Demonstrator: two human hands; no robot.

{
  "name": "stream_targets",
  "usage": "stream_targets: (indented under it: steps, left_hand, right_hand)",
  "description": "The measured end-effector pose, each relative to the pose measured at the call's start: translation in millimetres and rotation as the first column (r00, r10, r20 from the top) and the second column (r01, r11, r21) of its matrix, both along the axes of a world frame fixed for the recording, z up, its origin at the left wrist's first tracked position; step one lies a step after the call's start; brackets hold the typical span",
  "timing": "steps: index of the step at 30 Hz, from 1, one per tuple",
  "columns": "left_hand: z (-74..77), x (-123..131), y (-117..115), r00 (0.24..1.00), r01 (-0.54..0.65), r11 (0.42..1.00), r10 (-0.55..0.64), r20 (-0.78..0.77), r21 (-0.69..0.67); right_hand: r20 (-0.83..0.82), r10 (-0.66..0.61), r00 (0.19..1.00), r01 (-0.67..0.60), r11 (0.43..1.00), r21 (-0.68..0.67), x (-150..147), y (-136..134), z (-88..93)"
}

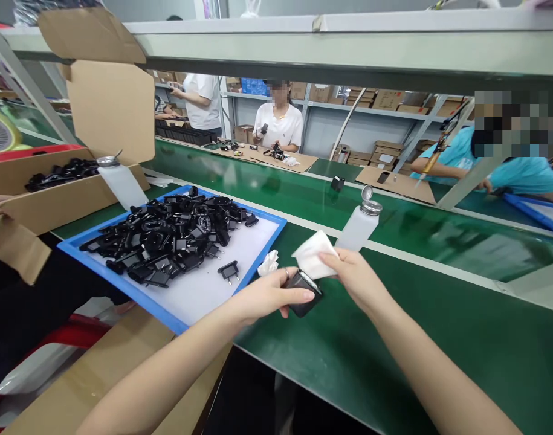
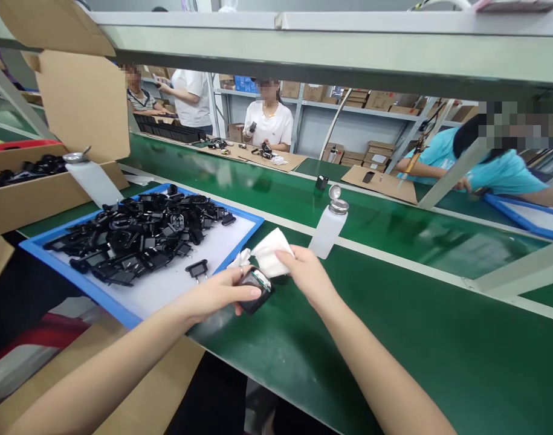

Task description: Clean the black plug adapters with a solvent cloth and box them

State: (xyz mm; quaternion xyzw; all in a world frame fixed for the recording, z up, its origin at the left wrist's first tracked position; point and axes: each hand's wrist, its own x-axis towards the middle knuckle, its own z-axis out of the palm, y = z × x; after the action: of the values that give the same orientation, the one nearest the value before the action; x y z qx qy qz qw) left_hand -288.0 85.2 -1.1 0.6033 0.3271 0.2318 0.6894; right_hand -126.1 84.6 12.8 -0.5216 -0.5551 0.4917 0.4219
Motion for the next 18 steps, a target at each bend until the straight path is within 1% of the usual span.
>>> stream_targets:
  steps: [2, 3, 4, 6, 8, 10, 11, 13, 15, 16, 17, 18]
  left_hand:
    - [-6.7, -2, -19, 1.0, 0.007, 1.0, -0.006, 0.016, -0.029]
    - [-10.8, -4, -27, 0.999, -0.016, 0.999, 0.017, 0.034, -0.039]
    - [-15.0, -5, -35, 0.997, -0.053, 0.998, 0.056, 0.056, -0.045]
    - [-22.6, -8, -49, 0.983, -0.16, 0.987, 0.162, 0.087, -0.033]
    - [-28.0, -11, -58, 0.957, -0.281, 0.959, 0.278, 0.08, 0.033]
    - [-31.5, -13, -63, 0.929, -0.37, 0.917, 0.367, 0.045, 0.152]
    - [-33.0, -14, -64, 0.914, -0.401, 0.891, 0.405, 0.026, 0.214]
    - [-36.8, -17, -63, 0.869, -0.469, 0.825, 0.495, -0.002, 0.315]
    - [-42.7, -19, -61, 0.814, -0.54, 0.762, 0.581, -0.007, 0.358]
    - [-46.5, -19, -59, 0.796, -0.564, 0.745, 0.605, -0.005, 0.356]
    - [-50.7, -19, -57, 0.795, -0.568, 0.748, 0.607, -0.008, 0.344]
    - [-55.0, -18, -56, 0.81, -0.548, 0.767, 0.586, -0.017, 0.334]
  right_hand:
    - [-0.111, 0.075, 0.991, -0.081, 0.996, -0.044, -12, -15, -5.6]
    - [-0.136, 0.091, 0.987, -0.097, 0.994, -0.041, -16, -23, -9.2]
    - [-0.143, 0.094, 0.985, -0.098, 0.995, -0.026, -20, -32, -13.1]
    - [-0.125, 0.061, 0.99, -0.057, 0.998, 0.034, -25, -49, -21.7]
    - [-0.097, -0.007, 0.995, 0.017, 0.994, 0.11, -27, -64, -29.4]
    - [-0.082, -0.069, 0.994, 0.081, 0.985, 0.153, -28, -77, -34.7]
    - [-0.082, -0.088, 0.993, 0.099, 0.983, 0.153, -28, -82, -36.0]
    - [-0.111, -0.077, 0.991, 0.088, 0.991, 0.102, -28, -88, -36.2]
    - [-0.157, -0.053, 0.986, 0.056, 0.998, 0.014, -23, -89, -33.5]
    - [-0.173, -0.046, 0.984, 0.04, 0.998, -0.038, -19, -88, -31.7]
    - [-0.174, -0.046, 0.984, 0.031, 0.995, -0.093, -12, -84, -30.1]
    - [-0.157, -0.06, 0.986, 0.037, 0.989, -0.143, -4, -80, -28.9]
